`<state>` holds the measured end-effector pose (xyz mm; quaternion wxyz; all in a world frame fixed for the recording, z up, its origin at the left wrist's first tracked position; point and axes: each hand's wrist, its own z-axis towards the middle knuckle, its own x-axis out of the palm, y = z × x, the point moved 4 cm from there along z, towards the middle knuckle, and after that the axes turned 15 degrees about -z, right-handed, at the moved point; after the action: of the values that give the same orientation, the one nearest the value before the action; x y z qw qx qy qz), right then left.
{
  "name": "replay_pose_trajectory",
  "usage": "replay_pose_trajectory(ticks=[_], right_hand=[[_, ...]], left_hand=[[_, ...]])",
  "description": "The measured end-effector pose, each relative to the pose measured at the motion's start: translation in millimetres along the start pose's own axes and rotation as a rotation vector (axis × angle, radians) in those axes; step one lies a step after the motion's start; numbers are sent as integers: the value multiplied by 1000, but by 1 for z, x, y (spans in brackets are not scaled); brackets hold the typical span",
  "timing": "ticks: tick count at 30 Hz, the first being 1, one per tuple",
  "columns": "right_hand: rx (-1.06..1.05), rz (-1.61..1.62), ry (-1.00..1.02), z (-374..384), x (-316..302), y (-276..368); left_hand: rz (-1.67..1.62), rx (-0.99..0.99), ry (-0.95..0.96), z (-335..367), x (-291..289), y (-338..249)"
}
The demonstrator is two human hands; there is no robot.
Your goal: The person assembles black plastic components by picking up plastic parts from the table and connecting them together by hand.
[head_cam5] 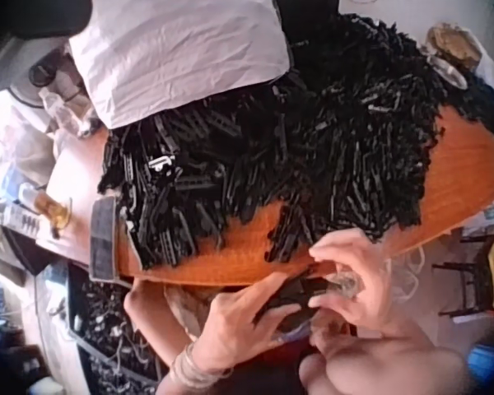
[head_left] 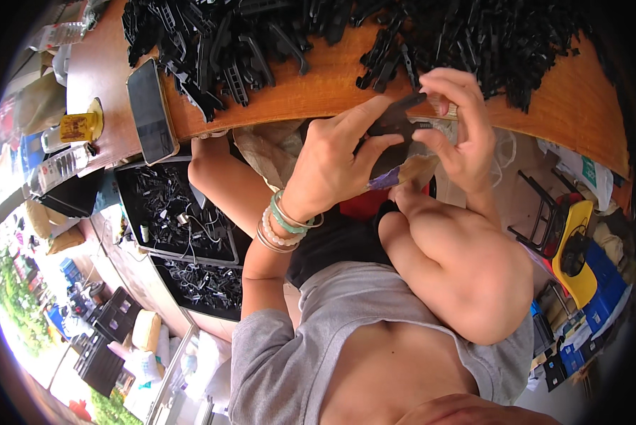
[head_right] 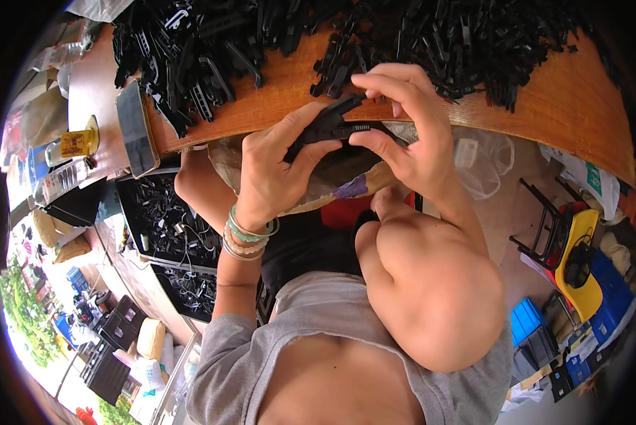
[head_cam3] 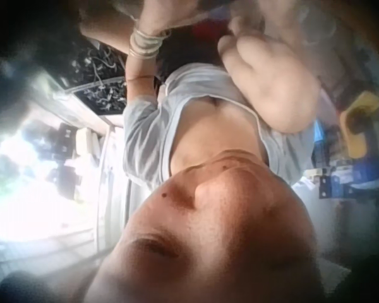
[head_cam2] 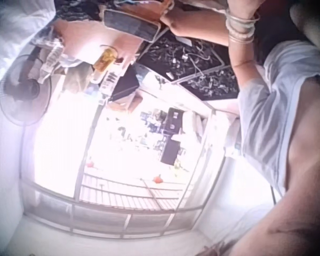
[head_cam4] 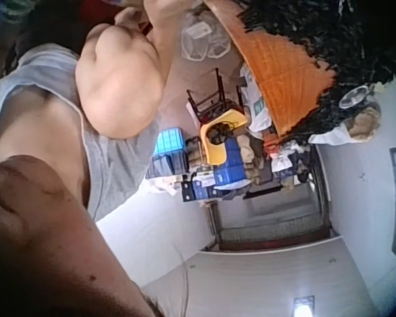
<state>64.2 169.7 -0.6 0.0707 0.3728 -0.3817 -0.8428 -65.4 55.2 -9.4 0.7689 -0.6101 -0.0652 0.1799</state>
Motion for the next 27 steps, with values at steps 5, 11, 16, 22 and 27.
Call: replay_pose_trajectory(ticks=[5, 11, 16, 22, 27], right_hand=[[-126, 60, 152, -6, 8, -1], [-98, -22, 70, -7, 7, -3], [-16, 46, 80, -10, 8, -6], [-61, 77, 367, -4, 13, -8], [-262, -554, 80, 15, 27, -10]], left_hand=[[75, 89, 62, -3, -1, -2], [107, 65, 109, 2, 0, -4], [40, 25, 73, -4, 1, 3], [-35, -59, 74, -8, -25, 18], [847, 175, -2, 29, -56, 22]])
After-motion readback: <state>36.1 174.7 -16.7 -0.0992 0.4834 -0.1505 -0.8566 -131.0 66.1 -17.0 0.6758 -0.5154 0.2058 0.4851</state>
